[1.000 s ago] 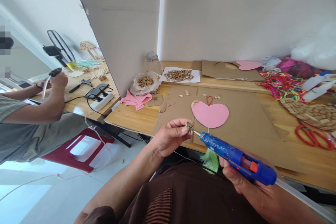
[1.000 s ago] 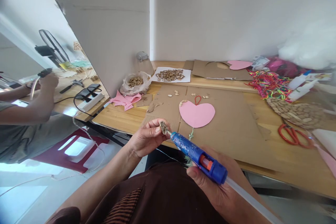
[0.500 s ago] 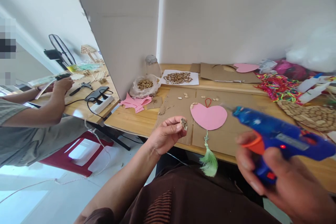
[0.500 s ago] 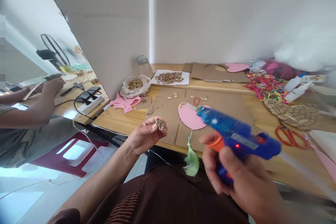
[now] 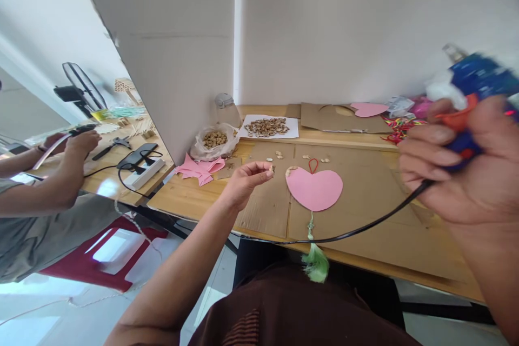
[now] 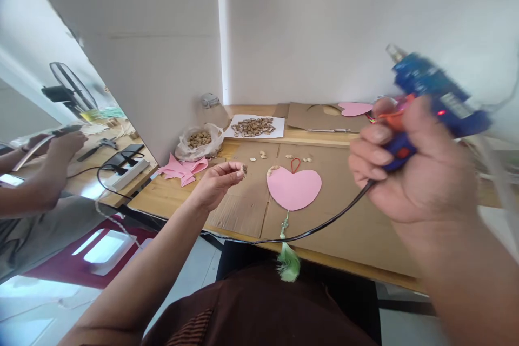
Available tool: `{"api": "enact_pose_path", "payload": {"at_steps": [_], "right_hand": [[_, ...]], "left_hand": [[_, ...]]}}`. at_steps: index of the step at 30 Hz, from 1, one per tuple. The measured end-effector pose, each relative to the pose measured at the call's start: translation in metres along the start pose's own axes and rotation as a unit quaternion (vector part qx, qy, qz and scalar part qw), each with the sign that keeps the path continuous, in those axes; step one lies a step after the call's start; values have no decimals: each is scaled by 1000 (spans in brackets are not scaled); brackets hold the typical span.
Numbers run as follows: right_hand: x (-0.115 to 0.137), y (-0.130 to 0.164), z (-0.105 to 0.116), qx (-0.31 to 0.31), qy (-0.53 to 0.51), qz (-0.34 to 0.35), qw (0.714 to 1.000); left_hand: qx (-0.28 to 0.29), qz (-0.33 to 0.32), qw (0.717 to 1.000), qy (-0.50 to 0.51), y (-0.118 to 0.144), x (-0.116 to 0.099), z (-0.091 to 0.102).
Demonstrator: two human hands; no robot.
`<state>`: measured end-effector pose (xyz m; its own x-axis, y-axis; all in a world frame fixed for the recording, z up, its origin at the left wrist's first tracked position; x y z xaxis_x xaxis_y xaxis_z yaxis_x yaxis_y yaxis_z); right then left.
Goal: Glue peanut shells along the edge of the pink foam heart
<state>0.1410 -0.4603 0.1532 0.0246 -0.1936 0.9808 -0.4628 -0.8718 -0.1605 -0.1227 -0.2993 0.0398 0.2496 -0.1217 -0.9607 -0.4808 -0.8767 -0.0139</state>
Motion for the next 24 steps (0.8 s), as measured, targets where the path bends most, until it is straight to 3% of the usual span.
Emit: {"api": "enact_pose_path", "payload": {"at_steps": [3,9,14,20,24], "right_hand": [[-35,-12,-7,28,-145,-56,987],[-118,-35,12,26,-180,-174,968],[-158,-39,11,30,-182,-180,966],[-188,-37,12,32,-197,-173,964],[-194,-37,15,42,-171,-156,972]], "left_hand": [[-4,9,998,-57,-17,9,-4],[18,0,974,-227,-46,22,-14],[76,-74,903,-416,-74,19,-33],[237,-167,803,-520,-114,24,-60],[304,-169,751,-562,-135,33,-69]]}}
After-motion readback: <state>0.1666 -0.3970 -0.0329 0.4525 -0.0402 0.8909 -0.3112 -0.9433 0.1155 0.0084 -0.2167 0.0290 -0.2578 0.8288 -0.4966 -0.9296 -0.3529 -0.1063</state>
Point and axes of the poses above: each hand's wrist, its own y-axis away from the middle knuckle, its own z-axis out of the back of the hand, x = y × z, the point moved 2 cm from there along -y, towards the middle knuckle
